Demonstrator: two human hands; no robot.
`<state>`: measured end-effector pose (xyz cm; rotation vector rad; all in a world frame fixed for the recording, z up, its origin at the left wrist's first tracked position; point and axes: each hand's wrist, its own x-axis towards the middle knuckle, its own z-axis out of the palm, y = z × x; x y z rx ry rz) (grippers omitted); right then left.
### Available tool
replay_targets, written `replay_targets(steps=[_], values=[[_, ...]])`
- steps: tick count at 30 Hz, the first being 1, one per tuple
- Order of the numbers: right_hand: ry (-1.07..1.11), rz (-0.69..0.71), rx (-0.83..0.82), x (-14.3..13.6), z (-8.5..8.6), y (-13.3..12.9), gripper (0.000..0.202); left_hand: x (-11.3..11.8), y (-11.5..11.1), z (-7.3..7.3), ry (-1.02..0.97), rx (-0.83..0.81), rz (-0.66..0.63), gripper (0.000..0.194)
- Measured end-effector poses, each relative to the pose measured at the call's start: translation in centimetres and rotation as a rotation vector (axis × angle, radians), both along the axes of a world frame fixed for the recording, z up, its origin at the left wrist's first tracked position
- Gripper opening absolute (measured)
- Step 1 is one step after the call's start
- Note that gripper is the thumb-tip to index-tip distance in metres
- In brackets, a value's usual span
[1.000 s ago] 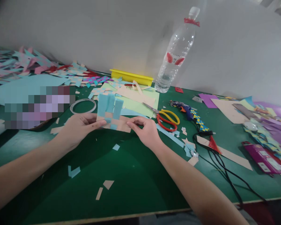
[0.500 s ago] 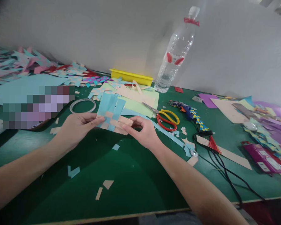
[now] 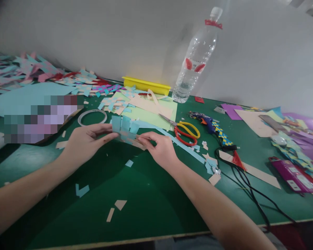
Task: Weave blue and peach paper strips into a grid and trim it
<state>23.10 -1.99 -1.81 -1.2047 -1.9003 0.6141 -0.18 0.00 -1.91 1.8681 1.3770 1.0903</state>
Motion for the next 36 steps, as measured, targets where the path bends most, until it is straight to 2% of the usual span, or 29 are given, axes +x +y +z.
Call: replay_targets(steps=[5,9,15,19,27,36], values=[[-0.093,0.067,0.057,0.04,-0.18,0.01,0.018,0.15,-0.25,0.75,0.036,0.037,-0.086,0.025],[-0.121,0.054,0.092,-0.08,-0.18,-0.04,0.017,0.12,-0.20,0.78,0.092,0.039,-0.064,0.020],[-0.132,0.089,0.092,-0.12,0.06,-0.07,0.017,0.25,-0.19,0.68,-0.083,-0.075,-0.129,0.019],[-0.167,0.112,0.122,-0.21,0.03,-0.15,0.017,0.27,-0.19,0.74,0.011,-0.051,-0.080,0.018],[-0.197,0.130,0.204,-0.15,-0.16,0.03,0.016,0.34,-0.12,0.85,0.053,-0.018,-0.013,0.022],[-0.155,0.124,0.165,-0.37,0.30,-0.38,0.017,0.25,-0.57,0.67,0.092,0.019,0.002,0.026]])
